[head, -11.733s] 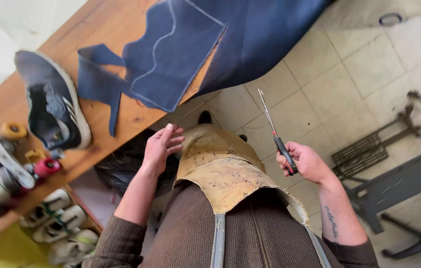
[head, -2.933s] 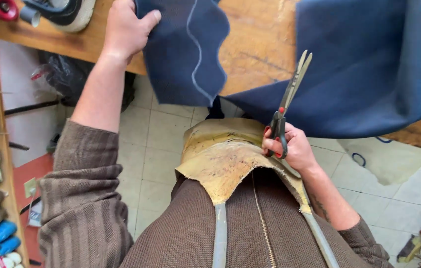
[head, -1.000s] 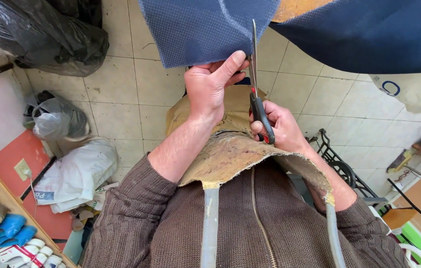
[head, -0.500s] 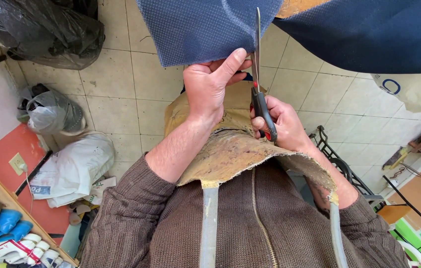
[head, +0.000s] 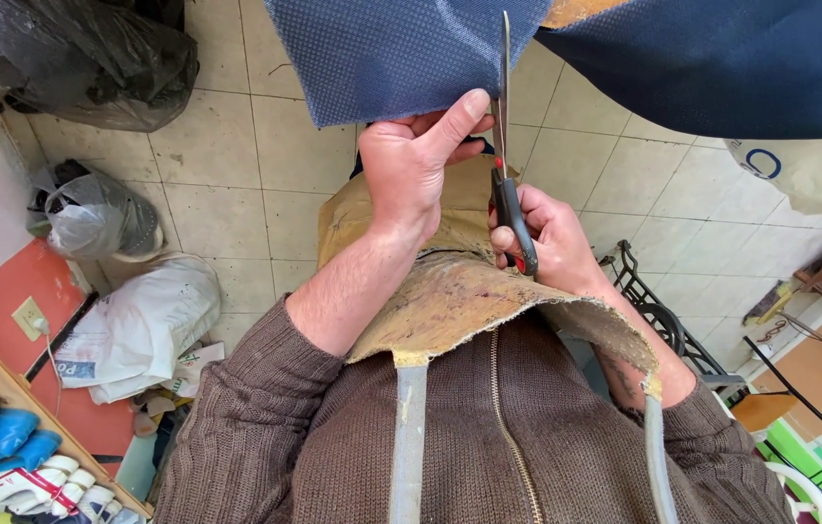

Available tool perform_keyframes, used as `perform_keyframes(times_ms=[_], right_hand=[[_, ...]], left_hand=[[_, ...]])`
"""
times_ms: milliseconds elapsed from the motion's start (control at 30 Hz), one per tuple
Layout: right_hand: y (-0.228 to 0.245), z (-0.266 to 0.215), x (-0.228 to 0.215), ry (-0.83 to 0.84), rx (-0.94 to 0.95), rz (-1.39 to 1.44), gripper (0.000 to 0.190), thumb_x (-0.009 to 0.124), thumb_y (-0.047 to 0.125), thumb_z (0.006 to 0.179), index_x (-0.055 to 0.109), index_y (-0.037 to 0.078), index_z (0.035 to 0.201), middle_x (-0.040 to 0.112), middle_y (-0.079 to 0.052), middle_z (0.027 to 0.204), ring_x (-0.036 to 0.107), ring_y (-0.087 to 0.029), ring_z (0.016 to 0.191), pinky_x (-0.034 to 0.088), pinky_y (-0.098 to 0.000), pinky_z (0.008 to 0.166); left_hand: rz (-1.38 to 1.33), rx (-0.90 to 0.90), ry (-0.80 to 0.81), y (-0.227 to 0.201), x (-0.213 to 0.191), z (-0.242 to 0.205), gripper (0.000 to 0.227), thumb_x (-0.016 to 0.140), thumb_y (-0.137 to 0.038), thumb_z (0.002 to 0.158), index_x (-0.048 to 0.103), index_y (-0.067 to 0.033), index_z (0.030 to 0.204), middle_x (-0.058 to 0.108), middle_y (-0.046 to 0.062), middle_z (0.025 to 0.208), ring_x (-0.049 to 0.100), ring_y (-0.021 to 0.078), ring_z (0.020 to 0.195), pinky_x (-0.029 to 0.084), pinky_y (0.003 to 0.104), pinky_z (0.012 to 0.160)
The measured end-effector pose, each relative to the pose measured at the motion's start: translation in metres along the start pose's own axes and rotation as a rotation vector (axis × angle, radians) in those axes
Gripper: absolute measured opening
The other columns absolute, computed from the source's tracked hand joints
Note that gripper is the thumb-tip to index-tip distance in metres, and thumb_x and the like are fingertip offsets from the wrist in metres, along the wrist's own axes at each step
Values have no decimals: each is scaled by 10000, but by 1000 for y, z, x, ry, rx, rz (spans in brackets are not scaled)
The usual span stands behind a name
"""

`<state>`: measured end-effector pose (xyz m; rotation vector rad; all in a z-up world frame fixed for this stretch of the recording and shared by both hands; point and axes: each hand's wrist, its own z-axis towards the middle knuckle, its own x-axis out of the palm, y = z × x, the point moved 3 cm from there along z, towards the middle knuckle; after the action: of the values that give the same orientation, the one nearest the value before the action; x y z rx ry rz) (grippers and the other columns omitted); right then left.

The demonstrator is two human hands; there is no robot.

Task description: The person uses a pair of scissors to cut a piece of dark blue fabric laid out on a wooden workbench. They follow a white chalk outline to cut out a specific shape, then trim the edges of the cut piece. Finally, they fold the cut fabric and place it on the table.

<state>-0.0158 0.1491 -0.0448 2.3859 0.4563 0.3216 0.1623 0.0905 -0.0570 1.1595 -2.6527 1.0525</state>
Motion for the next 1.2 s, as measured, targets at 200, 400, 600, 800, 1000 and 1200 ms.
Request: perform_keyframes(times_ms=[200,400,600,800,1000,1200], right_hand=[[0,-1,1,-14,11,26,286,705,275,928,563,37,1000,575,-50,828,613,-148,580,573,-272,552],[-1,-2,1,-35,23,6,301,710,298,926,571,41,997,583,-42,823,612,-138,575,565,-250,514],[-2,-2,2,-47,28,16,317,716,308,927,569,31,976,565,-48,787,593,-137,548,551,-243,481],[-5,-1,3,-25,30,56,305,721,279,928,566,23,990,575,-61,830,596,-137,582,586,-252,519],[1,-5,5,-29,40,62,340,737,313,908,568,29,988,550,-41,791,556,-123,606,547,-249,528],[4,-1,0,-14,70,17,190,682,168,931,565,35,999,590,-67,782,621,-163,563,555,-272,529]], left_hand=[[-15,14,13,2,0,1,222,873,-130,730,776,32,846,790,151,834,785,223,719,664,288,550],[-26,13,18,1,0,1,199,871,-122,736,775,26,828,786,131,824,781,214,721,663,291,562],[-35,14,20,3,0,3,191,863,-104,750,778,35,850,788,140,837,778,210,722,661,286,572],[-44,19,10,3,-1,2,238,867,-155,748,772,8,892,790,132,860,779,220,729,671,306,583],[-39,17,-9,2,1,3,238,870,-171,726,769,21,825,782,130,804,779,218,699,657,296,566],[-22,38,6,1,-1,1,227,869,-171,737,767,-2,849,789,118,827,787,217,722,662,302,581]])
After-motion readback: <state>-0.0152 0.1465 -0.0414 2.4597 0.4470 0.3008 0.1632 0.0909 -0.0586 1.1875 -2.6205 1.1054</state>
